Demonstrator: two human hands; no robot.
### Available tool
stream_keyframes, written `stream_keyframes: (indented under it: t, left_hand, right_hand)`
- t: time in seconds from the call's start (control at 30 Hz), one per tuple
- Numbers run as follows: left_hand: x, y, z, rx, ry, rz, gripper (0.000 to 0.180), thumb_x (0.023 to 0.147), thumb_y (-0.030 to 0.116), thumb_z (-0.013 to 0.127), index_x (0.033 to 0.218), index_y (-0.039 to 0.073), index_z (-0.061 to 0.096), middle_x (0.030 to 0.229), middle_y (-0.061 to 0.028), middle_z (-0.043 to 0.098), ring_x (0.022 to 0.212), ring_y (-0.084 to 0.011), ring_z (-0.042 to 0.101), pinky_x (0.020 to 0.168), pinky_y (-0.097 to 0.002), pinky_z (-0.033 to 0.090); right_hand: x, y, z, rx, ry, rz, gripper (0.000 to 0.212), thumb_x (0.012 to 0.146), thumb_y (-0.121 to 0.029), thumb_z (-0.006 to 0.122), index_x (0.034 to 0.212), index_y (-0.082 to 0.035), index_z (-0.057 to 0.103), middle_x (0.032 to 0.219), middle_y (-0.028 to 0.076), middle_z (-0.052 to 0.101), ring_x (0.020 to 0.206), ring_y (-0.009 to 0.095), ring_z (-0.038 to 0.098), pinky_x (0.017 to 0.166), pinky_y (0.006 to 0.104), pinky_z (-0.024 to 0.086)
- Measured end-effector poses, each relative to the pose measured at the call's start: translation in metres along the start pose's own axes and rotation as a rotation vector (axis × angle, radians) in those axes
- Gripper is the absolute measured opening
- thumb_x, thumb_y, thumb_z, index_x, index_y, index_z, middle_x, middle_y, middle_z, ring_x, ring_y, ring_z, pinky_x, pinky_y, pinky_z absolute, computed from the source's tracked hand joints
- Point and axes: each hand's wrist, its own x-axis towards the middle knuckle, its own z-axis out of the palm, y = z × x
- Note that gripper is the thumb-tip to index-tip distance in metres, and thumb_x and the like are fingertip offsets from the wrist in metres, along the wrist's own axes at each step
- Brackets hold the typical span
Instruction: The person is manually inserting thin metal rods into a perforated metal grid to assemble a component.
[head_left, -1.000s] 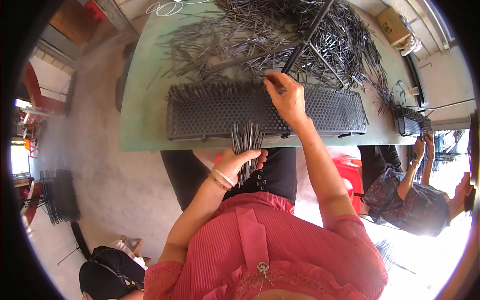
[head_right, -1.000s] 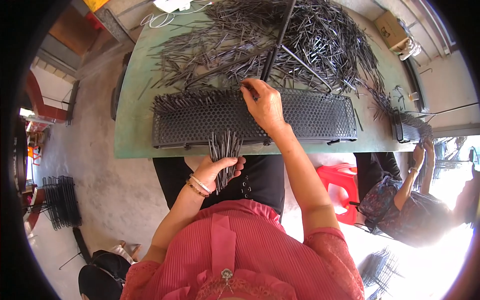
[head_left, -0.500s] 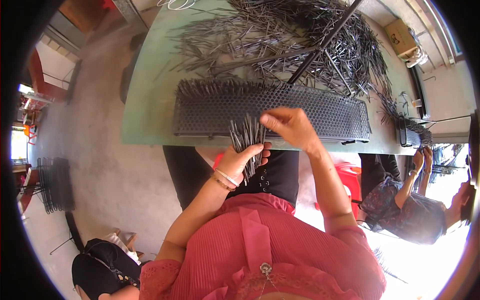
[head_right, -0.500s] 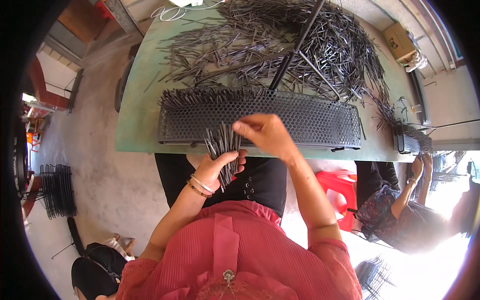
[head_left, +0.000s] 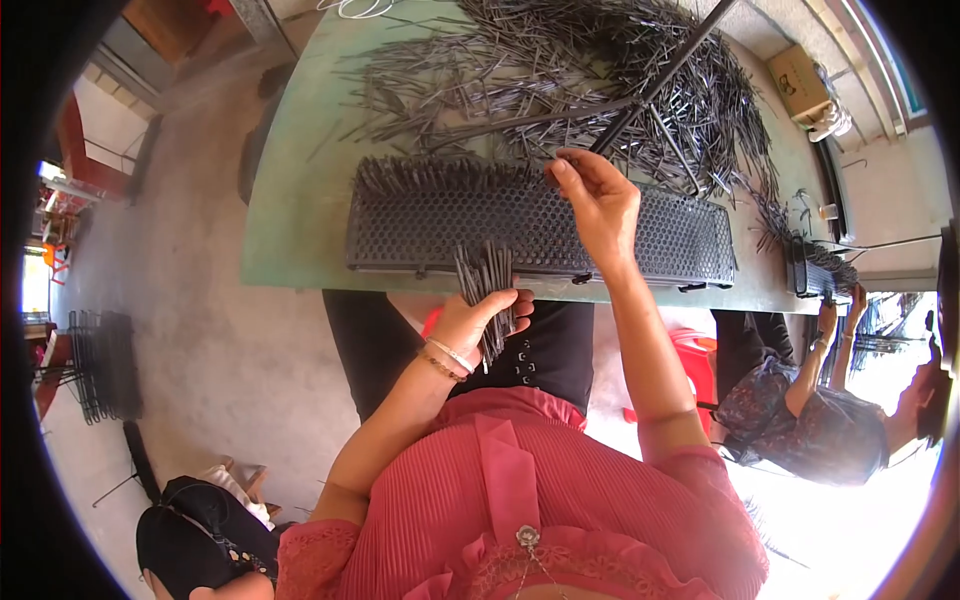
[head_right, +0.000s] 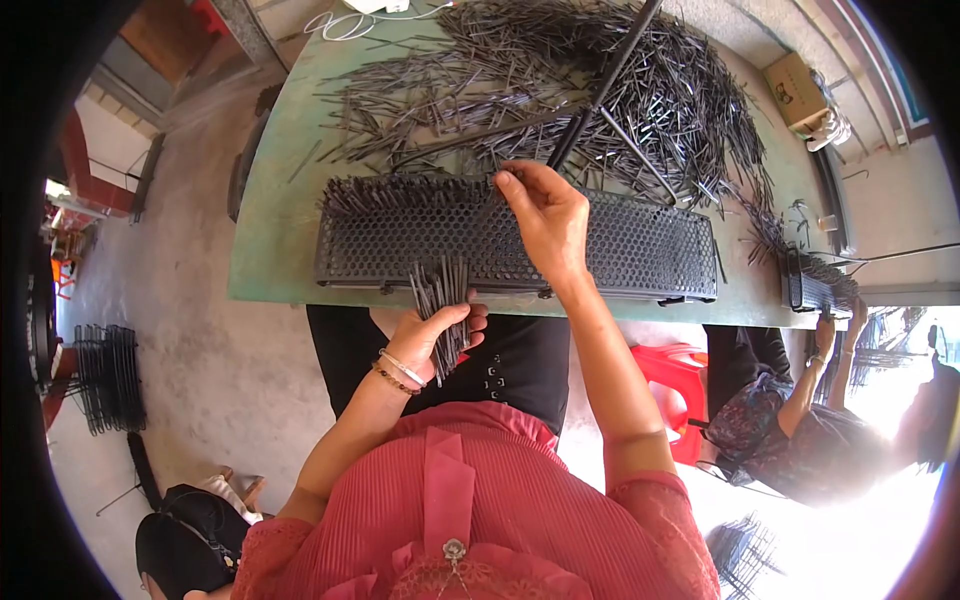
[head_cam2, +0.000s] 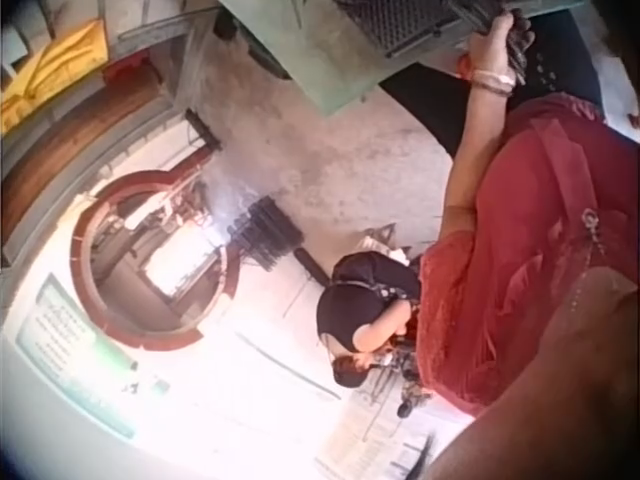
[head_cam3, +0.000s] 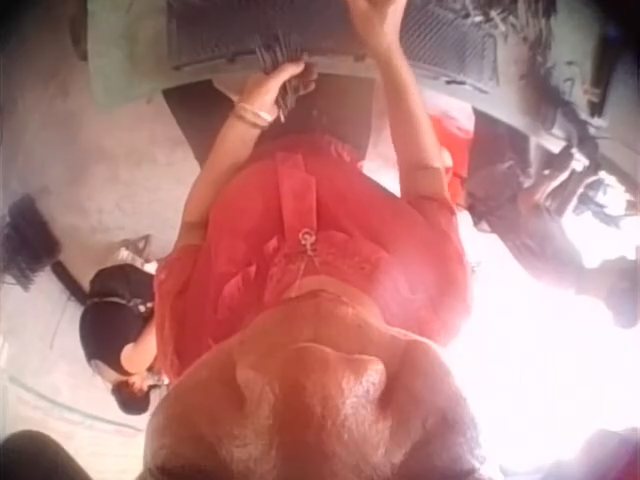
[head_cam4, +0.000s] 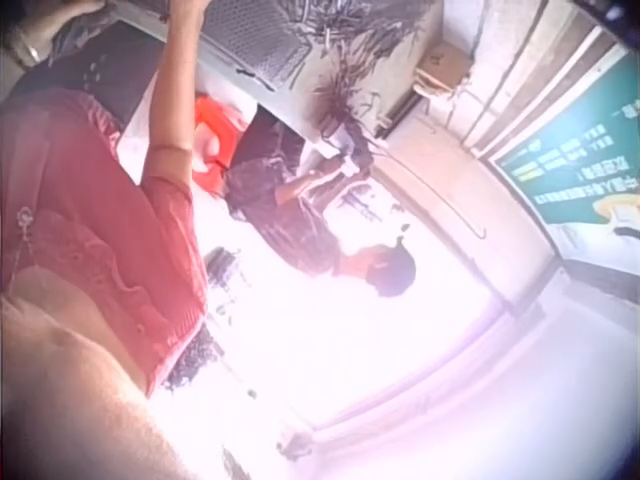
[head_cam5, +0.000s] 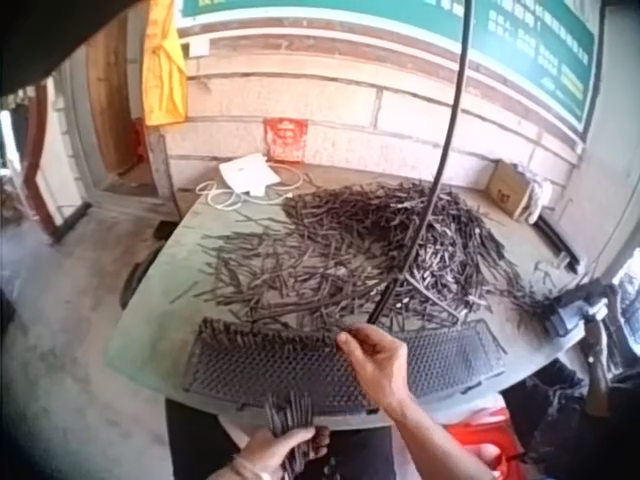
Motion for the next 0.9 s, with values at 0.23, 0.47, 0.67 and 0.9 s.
stream_keyframes:
  t: [0.23, 0.47, 0.67, 0.9]
  left_hand:
    - [0.000, 0.000, -0.006, 0.009, -0.036, -0.020, 0.022, 0.085, 0.007, 0.060, 0.105, -0.001, 0.058, 0.098, -0.0136, 0.065, 0.088, -0.0227, 0.065, 0.075, -0.0359, 0.055]
    - [-0.004, 0.004, -0.010, 0.002, -0.005, -0.071, 0.023, 0.085, 0.008, 0.060, 0.106, -0.001, 0.058, 0.102, -0.0147, 0.066, 0.088, -0.0236, 0.065, 0.074, -0.0362, 0.056]
    - [-0.005, 0.006, -0.012, 0.063, 0.001, -0.029, 0.023, 0.084, 0.011, 0.062, 0.105, -0.001, 0.060, 0.101, -0.0134, 0.067, 0.086, -0.0209, 0.065, 0.070, -0.0335, 0.055]
    - [-0.010, 0.008, -0.016, 0.099, 0.017, 0.014, 0.020, 0.083, 0.009, 0.064, 0.100, 0.000, 0.062, 0.098, -0.0129, 0.067, 0.081, -0.0182, 0.065, 0.067, -0.0306, 0.055]
  right_hand:
    - [0.015, 0.022, 0.021, -0.233, 0.083, -0.165, 0.019, 0.083, -0.012, 0.068, 0.098, -0.001, 0.066, 0.080, 0.008, 0.068, 0.071, 0.010, 0.062, 0.065, 0.0246, 0.049]
    - [0.015, 0.009, 0.026, -0.433, 0.051, -0.258, 0.018, 0.082, -0.012, 0.068, 0.097, -0.002, 0.066, 0.081, 0.012, 0.068, 0.069, 0.016, 0.065, 0.062, 0.0275, 0.050]
    - [0.009, 0.019, 0.029, -0.525, -0.002, -0.458, 0.016, 0.080, -0.008, 0.068, 0.094, -0.001, 0.066, 0.081, 0.013, 0.067, 0.069, 0.025, 0.065, 0.062, 0.0315, 0.050]
    - [0.009, 0.021, 0.028, -0.654, -0.129, -0.619, 0.022, 0.079, -0.003, 0.067, 0.100, -0.004, 0.067, 0.092, 0.009, 0.068, 0.083, 0.023, 0.061, 0.075, 0.0312, 0.048]
